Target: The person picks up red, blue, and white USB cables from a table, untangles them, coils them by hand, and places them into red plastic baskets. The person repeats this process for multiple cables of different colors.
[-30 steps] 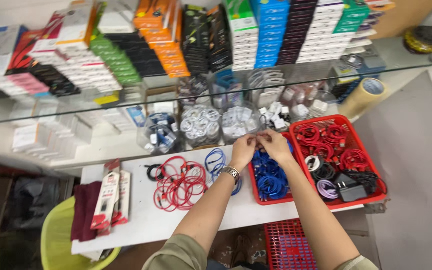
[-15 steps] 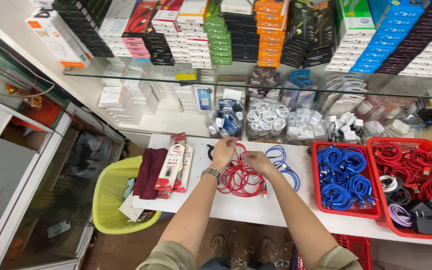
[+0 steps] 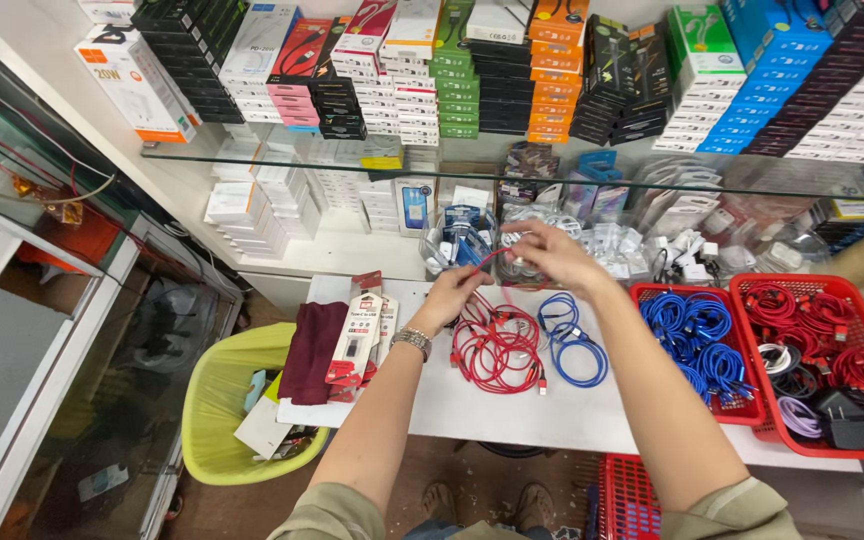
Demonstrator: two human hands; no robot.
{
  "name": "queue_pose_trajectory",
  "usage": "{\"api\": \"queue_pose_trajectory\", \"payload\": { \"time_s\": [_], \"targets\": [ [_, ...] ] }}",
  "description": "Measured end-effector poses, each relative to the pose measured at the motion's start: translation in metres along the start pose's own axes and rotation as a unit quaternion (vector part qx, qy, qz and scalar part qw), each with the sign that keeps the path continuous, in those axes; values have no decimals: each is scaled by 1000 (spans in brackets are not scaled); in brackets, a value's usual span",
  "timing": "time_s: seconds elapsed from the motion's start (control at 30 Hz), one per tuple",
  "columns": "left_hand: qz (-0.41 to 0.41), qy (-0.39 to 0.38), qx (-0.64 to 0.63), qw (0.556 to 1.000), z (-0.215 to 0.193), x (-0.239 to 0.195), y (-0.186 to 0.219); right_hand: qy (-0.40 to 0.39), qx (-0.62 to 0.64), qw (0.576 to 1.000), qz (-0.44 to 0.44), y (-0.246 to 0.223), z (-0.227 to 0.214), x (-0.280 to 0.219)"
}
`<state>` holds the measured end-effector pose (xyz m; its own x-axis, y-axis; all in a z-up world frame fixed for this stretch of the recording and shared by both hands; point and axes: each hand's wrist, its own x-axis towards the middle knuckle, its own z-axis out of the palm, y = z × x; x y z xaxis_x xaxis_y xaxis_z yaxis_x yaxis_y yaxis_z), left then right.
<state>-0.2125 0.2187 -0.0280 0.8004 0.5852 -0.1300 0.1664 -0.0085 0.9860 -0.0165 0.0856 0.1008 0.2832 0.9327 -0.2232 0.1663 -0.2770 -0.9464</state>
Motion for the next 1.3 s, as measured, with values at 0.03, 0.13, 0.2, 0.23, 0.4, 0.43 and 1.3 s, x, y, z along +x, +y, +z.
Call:
{"api": "queue_pose_trajectory", "payload": {
  "time_s": [0.03,0.13,0.2,0.23,0.4,0.43,1.3],
  "targets": [
    [8,-5,-10,1000,-4,-2,7,33,-53,998,13,-8,-14,-8],
    [14,-6,-21,1000,-26,-14,25,82,-149,981,-98,-12,-62,-34],
    [-8,16,2,1000,-44,-24,33,157,-203,964,-77,-4,-95,-53],
    [-13,11,30,999,-53,-30,36,188,-205,959,-46,2,-112,-63],
    [-51,-31,21,998,-48,-34,64,168,-419,888,84,43,-123,-82],
    [-48,-60,47,996,-37,-34,69,163,-514,837,96,50,-108,-78],
    [26,-115,-500,858,48,-82,133,212,-117,960,-139,96,17,-23]
  ]
}}
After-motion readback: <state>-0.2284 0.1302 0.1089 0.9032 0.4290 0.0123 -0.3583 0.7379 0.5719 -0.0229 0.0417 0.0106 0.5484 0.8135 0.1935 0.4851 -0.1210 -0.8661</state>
